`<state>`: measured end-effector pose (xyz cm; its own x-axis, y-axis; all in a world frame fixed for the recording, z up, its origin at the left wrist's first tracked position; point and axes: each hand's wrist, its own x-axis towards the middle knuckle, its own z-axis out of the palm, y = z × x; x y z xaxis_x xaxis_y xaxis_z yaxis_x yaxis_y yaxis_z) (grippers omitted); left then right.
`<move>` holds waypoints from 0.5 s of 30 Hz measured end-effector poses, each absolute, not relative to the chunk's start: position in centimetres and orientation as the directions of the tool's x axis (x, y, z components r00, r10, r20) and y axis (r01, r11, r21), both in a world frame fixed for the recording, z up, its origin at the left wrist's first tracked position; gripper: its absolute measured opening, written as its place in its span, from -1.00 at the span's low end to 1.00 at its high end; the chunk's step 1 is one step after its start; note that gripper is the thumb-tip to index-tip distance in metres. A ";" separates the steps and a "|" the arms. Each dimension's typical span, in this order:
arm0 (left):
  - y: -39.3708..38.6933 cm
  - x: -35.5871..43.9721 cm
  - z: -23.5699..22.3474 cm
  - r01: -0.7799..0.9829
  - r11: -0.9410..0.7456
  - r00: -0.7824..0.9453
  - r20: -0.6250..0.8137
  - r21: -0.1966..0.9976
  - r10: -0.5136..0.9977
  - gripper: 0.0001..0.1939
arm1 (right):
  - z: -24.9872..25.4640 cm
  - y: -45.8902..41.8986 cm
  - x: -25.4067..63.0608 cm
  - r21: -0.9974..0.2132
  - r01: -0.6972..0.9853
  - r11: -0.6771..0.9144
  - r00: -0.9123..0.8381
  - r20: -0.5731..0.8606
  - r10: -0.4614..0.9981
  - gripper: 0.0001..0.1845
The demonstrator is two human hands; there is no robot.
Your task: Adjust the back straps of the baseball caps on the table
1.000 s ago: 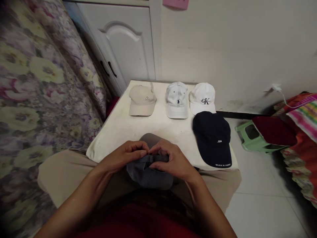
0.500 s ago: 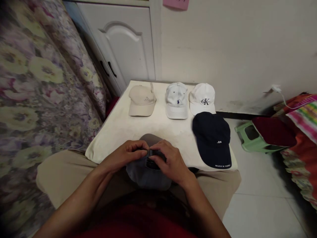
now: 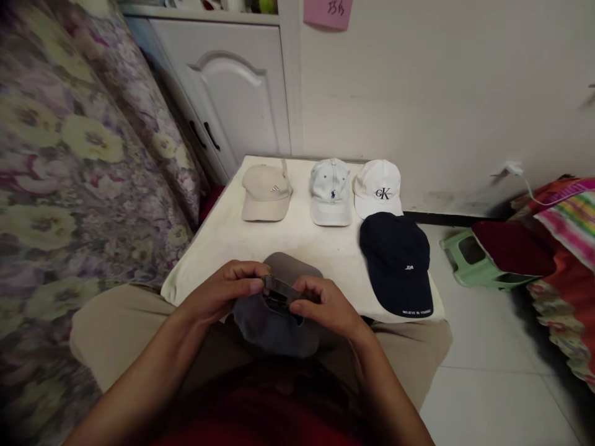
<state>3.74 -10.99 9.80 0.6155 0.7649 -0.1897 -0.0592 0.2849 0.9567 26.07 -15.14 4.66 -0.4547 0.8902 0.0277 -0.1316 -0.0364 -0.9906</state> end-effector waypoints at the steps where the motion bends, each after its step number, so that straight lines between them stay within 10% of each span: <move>1: -11.0 3.6 9.9 -0.100 0.327 0.615 -0.200 0.940 0.763 -0.80 | 4.3 -15.1 26.2 -0.977 -0.204 -0.070 -0.475 0.036 0.879 -0.68; 8: -11.2 3.3 10.2 -0.163 0.497 0.698 -0.257 0.852 0.668 -0.78 | 5.4 -15.3 26.5 -0.737 -0.629 -0.246 -0.397 0.032 0.917 -0.69; 15: -11.0 3.6 9.3 -0.296 0.589 0.789 -0.155 0.752 0.594 -0.76 | 6.6 -15.1 26.0 -0.682 -0.650 -0.335 -0.486 0.034 0.874 -0.75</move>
<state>3.59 -11.01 9.31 0.7891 0.5943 -0.1554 -0.2959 0.5895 0.7516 26.02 -15.12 6.61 -0.4855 0.8736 0.0340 -0.6499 -0.3347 -0.6823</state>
